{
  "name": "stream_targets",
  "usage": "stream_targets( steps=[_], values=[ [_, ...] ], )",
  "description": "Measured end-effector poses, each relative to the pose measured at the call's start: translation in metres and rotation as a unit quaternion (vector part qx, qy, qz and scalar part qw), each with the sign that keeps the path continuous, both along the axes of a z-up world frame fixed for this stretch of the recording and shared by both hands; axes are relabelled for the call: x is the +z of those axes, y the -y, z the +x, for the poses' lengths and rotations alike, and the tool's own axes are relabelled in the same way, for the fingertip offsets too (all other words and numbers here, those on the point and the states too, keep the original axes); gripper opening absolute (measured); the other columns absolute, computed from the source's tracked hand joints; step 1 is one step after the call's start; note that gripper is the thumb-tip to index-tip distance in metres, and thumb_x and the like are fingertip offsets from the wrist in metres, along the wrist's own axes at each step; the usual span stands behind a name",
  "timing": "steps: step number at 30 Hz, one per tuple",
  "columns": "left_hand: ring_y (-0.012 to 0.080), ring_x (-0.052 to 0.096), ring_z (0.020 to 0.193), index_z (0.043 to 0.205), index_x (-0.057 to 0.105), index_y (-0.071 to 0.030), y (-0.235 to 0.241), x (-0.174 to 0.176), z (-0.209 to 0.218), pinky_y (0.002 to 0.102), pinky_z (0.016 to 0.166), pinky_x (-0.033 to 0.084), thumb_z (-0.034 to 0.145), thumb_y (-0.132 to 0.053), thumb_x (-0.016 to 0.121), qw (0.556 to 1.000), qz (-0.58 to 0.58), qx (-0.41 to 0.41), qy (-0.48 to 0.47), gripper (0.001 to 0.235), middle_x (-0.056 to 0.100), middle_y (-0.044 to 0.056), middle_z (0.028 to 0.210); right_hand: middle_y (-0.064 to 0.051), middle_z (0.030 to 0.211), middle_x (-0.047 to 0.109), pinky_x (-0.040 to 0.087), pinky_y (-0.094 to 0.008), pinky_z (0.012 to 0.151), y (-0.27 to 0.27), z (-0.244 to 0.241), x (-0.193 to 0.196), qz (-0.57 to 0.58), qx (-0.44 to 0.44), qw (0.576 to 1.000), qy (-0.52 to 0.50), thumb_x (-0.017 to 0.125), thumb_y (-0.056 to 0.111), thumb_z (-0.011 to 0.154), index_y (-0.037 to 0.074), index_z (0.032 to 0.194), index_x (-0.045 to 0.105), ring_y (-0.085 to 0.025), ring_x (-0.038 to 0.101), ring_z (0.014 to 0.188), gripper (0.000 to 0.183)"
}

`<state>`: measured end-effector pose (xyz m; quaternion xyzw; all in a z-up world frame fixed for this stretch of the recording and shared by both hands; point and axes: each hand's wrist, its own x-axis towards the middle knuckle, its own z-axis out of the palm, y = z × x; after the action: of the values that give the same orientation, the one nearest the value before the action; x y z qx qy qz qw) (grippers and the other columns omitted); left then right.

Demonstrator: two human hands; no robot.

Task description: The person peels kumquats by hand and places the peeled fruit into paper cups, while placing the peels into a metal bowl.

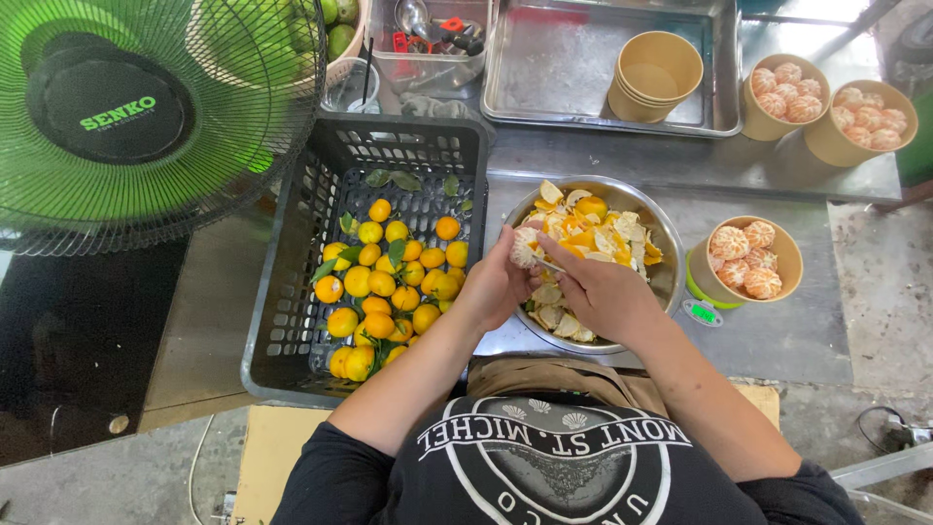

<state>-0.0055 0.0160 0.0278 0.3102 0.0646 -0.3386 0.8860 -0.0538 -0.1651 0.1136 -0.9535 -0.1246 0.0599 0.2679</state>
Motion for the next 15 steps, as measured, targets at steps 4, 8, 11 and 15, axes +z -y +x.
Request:
stream_targets(
  steps=[4,8,11,15],
  values=[
    [0.0087,0.051,0.087,0.142,0.054,-0.019,0.001,-0.006,0.0,0.028,0.082,0.045,0.112,-0.048,0.034,0.999,0.028,0.001,0.029,0.047,0.058,-0.006,0.108,-0.014,0.08,0.07,0.054,-0.045,0.068,0.001,0.004,-0.018,-0.009,0.023,0.998,0.054,0.056,0.023,0.097,0.026,0.149,0.054,-0.034,0.069,0.075,0.052],
    [0.0097,0.052,0.086,0.14,0.054,-0.018,0.001,-0.006,0.001,0.029,0.08,0.045,0.112,-0.047,0.034,1.0,0.006,0.002,0.018,0.045,0.059,-0.004,0.106,-0.01,0.074,0.065,0.051,-0.043,0.063,-0.002,0.008,-0.045,-0.002,0.032,0.981,0.192,0.062,0.017,0.096,0.022,0.145,0.058,-0.03,0.066,0.069,0.049],
    [0.0103,0.051,0.085,0.139,0.054,-0.018,0.002,-0.004,0.002,0.029,0.079,0.044,0.112,-0.048,0.033,1.0,-0.001,0.004,0.009,0.045,0.059,-0.004,0.106,-0.01,0.074,0.064,0.051,-0.041,0.062,-0.005,0.008,-0.061,0.012,0.005,0.977,0.211,0.065,0.013,0.096,0.023,0.143,0.061,-0.03,0.064,0.066,0.049],
    [0.0118,0.051,0.085,0.139,0.053,-0.015,-0.001,0.002,0.002,0.029,0.078,0.044,0.112,-0.046,0.033,1.0,-0.018,0.006,0.006,0.045,0.06,-0.002,0.106,-0.009,0.09,0.07,0.055,-0.04,0.071,-0.007,0.011,-0.08,0.14,0.0,0.964,0.226,0.057,0.015,0.102,0.019,0.146,0.06,-0.029,0.07,0.079,0.044]
  ],
)
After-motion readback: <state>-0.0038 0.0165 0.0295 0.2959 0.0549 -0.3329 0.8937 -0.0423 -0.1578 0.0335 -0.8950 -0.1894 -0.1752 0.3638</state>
